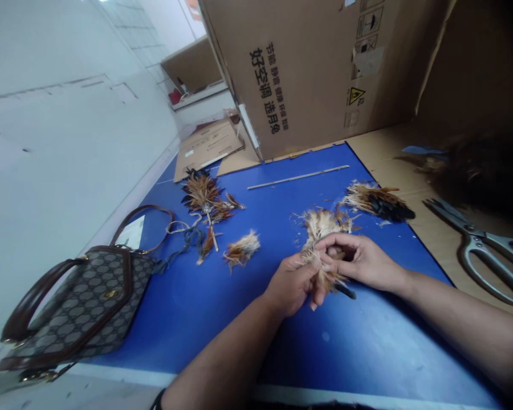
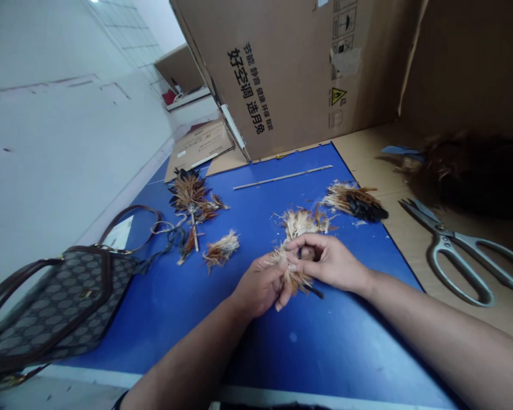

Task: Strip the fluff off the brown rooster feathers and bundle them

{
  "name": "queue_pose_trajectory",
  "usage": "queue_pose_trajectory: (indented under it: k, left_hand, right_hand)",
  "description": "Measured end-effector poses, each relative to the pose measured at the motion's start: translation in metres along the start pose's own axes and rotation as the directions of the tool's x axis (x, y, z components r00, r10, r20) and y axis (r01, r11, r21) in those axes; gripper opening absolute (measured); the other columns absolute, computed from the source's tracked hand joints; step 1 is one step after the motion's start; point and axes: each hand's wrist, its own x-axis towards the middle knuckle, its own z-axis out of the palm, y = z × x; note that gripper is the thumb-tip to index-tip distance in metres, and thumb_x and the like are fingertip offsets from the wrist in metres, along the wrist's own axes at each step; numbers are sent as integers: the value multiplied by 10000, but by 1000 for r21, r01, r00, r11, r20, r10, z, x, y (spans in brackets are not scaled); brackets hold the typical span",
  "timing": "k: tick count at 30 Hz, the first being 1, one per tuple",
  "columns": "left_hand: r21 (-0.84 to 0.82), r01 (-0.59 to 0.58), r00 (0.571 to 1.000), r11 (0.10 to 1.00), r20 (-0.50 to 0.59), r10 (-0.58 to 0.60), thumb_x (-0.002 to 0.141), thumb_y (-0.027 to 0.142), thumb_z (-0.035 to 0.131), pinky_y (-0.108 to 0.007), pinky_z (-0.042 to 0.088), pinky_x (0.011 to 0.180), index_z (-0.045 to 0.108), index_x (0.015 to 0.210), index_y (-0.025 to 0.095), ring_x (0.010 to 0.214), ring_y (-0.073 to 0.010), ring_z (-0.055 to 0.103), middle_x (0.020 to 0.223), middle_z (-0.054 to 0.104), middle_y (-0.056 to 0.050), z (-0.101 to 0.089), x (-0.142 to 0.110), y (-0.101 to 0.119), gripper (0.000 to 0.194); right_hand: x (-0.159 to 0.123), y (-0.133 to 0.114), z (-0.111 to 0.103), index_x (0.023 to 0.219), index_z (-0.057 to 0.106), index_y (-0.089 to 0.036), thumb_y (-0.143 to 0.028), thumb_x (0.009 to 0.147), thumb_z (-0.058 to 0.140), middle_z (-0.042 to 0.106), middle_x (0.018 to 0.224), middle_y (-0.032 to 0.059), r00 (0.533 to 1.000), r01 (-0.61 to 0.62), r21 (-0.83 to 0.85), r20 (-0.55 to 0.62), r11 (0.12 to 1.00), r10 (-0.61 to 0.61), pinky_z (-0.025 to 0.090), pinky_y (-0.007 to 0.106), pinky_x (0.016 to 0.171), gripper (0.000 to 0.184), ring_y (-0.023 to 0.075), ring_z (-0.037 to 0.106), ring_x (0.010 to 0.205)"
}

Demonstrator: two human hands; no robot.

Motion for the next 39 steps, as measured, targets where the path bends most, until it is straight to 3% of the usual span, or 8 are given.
queue_pose_trajectory:
  k: [8, 12, 17, 21, 24, 27, 30, 39]
  left_hand:
    - [102, -55, 979, 993, -188, 73, 934, 585, 714, -201, 258, 385, 700, 1169, 109, 398, -67, 386, 552, 547, 49, 3, 1, 1, 530]
    - [167, -49, 980, 985, -181, 79, 959, 563, 685, -206, 258, 388, 705, 1129, 107, 398, -60, 402, 602, 600, 25, 3, -1, 2, 487]
    - [286, -54, 975, 957, -190, 112, 989, 543, 646, -211, 269, 401, 618, 778, 137, 394, -53, 412, 582, 594, 5, 6, -4, 6, 459]
    - [275, -25, 982, 961, -171, 75, 988, 546, 643, -206, 271, 390, 644, 844, 143, 374, -60, 385, 519, 536, 40, 9, -6, 9, 428]
    - [231, 23, 986, 973, -163, 16, 963, 594, 662, -202, 257, 374, 629, 824, 150, 356, -59, 365, 488, 515, 47, 10, -6, 11, 466]
    - [194, 57, 990, 979, -136, -31, 942, 623, 676, -201, 240, 363, 643, 847, 145, 353, -61, 353, 481, 513, 47, 10, -5, 12, 489]
    - [183, 86, 990, 979, -128, -63, 925, 643, 687, -204, 223, 368, 676, 882, 129, 349, -62, 334, 463, 499, 51, 7, -5, 11, 516]
    - [170, 67, 995, 983, -79, -54, 952, 630, 669, -227, 188, 388, 716, 917, 99, 360, -63, 325, 459, 485, 48, -1, -3, 7, 534]
  right_hand:
    - [-1, 0, 2, 1145, 802, -201, -474, 863, 838, 734, 905, 51, 978, 174, -142, -86, 974, -188, 586, 295, 659, 395, 145, 616, 701]
    - [-1, 1, 2, 1119, 812, -216, -429, 890, 820, 734, 1056, 79, 958, 240, -164, -116, 957, -261, 578, 293, 697, 313, 139, 621, 735]
    - [1, 4, 1, 1056, 822, -219, -443, 894, 812, 709, 957, 46, 963, 214, -198, -123, 956, -241, 488, 267, 556, 277, 95, 501, 580]
    - [0, 5, 1, 1029, 826, -215, -454, 890, 815, 694, 895, 30, 970, 191, -212, -111, 958, -218, 473, 268, 550, 277, 94, 486, 570]
    - [-2, 4, 0, 1228, 799, -233, -442, 924, 786, 652, 779, -4, 974, 176, -215, -104, 961, -202, 468, 257, 537, 369, 103, 487, 562]
    - [-2, 4, -2, 1405, 727, -269, -390, 959, 758, 712, 861, 23, 949, 268, -307, -80, 913, -306, 572, 295, 695, 463, 149, 632, 719]
    - [-1, 5, -4, 1374, 751, -291, -319, 984, 732, 760, 1100, 71, 890, 417, -393, -3, 819, -455, 583, 370, 974, 392, 208, 709, 1055]
    - [-1, 4, -5, 1557, 585, -295, -228, 1004, 699, 764, 1070, 66, 828, 523, -487, 94, 700, -553, 526, 449, 1110, 569, 239, 685, 1179]
